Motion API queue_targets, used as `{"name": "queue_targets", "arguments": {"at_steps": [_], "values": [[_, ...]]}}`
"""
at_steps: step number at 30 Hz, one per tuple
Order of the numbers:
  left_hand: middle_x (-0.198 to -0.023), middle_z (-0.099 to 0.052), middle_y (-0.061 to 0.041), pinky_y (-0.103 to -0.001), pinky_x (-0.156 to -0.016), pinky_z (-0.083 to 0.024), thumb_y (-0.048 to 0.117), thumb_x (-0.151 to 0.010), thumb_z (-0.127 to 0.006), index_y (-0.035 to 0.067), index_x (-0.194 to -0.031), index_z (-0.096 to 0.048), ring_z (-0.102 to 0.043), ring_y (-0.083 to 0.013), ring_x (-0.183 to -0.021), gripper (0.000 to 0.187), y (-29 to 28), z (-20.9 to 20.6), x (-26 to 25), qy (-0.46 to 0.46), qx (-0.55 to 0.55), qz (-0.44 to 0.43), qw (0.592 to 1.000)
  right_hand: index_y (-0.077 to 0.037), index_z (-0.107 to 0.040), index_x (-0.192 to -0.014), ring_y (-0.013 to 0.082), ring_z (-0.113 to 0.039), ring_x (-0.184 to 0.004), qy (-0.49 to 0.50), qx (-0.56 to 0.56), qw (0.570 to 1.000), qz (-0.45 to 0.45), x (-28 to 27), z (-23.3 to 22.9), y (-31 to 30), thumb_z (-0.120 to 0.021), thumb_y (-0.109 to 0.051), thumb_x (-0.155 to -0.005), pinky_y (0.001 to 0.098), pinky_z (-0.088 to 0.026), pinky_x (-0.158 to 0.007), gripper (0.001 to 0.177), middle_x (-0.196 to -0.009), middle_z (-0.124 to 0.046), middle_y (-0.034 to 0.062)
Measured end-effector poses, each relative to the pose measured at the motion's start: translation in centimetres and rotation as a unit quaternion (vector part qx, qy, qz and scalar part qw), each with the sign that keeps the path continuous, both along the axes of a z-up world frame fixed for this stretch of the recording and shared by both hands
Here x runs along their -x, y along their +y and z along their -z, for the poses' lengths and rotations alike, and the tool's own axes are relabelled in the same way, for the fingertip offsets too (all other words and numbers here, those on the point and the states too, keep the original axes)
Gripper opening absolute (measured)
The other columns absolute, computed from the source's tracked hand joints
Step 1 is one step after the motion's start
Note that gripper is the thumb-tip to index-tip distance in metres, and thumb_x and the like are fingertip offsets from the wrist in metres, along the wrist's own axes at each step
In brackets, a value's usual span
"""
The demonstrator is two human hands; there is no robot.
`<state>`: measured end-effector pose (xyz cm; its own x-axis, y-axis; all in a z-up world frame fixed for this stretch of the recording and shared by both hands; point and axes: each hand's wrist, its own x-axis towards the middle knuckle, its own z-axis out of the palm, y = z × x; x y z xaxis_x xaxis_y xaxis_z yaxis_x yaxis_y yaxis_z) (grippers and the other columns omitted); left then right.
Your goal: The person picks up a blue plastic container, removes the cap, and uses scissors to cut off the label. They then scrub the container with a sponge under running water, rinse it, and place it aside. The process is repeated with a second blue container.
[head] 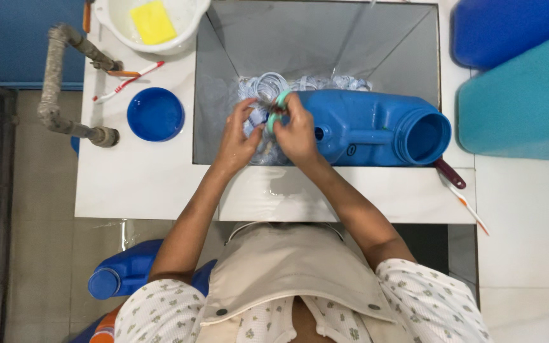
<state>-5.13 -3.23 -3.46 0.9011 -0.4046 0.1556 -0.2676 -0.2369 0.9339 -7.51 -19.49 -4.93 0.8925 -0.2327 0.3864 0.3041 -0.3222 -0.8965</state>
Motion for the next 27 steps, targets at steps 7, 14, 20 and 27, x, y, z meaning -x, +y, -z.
{"name": "queue_targets", "arguments": {"at_steps": [7, 14, 20, 27], "values": [[-0.117, -0.071, -0.011, -0.038, -0.103, -0.036, 0.014, -0.085, -0.083, 0.007, -0.122, -0.063, -0.066, -0.0259, -0.109, 0.043, -0.2, -1.4, -2.5, -0.151, -0.105, -0.024, 0.983, -0.002, -0.058, -0.104, 0.0179, -0.062, -0.080, 0.066, -0.068, 0.996, 0.004, -3.9, 0.7, -0.6, -0.067, 0.006, -0.090, 0.0336, -0.053, -0.072, 0.018, -0.091, -0.065, 0.0132], [-0.104, -0.064, -0.003, -0.023, -0.091, -0.049, 0.011, -0.089, -0.082, 0.010, -0.132, -0.050, -0.062, -0.0096, -0.098, 0.054, 1.6, 0.6, -3.4, 0.089, 0.309, -0.011, 0.947, 0.001, -0.059, -0.104, 0.0392, -0.068, -0.078, 0.047, 0.195, 0.977, 0.072, -11.7, 5.6, -5.4, -0.075, -0.007, -0.089, 0.0483, -0.053, -0.069, 0.024, -0.087, -0.070, 0.0222], [-0.109, -0.070, -0.003, -0.023, -0.088, -0.051, 0.018, -0.098, -0.071, 0.001, -0.122, -0.069, -0.064, -0.0096, -0.101, 0.029, 8.3, 5.2, -7.5, 0.161, 0.187, -0.175, 0.953, 0.004, -0.059, -0.100, 0.0414, -0.070, -0.074, 0.261, 0.354, 0.897, -0.031, -19.0, 4.6, -9.8, -0.076, -0.027, -0.098, 0.0509, -0.055, -0.073, 0.036, -0.078, -0.069, 0.0272], [-0.107, -0.070, -0.019, -0.042, -0.088, -0.051, 0.021, -0.097, -0.072, 0.003, -0.117, -0.071, -0.065, -0.0360, -0.098, 0.027, 18.2, 9.2, -9.7, -0.058, -0.215, -0.294, 0.929, -0.001, -0.062, -0.107, 0.0405, -0.072, -0.074, 0.228, 0.408, 0.884, 0.033, -29.3, 5.7, -13.0, -0.068, -0.017, -0.092, 0.0486, -0.057, -0.070, 0.024, -0.088, -0.070, 0.0233]]}}
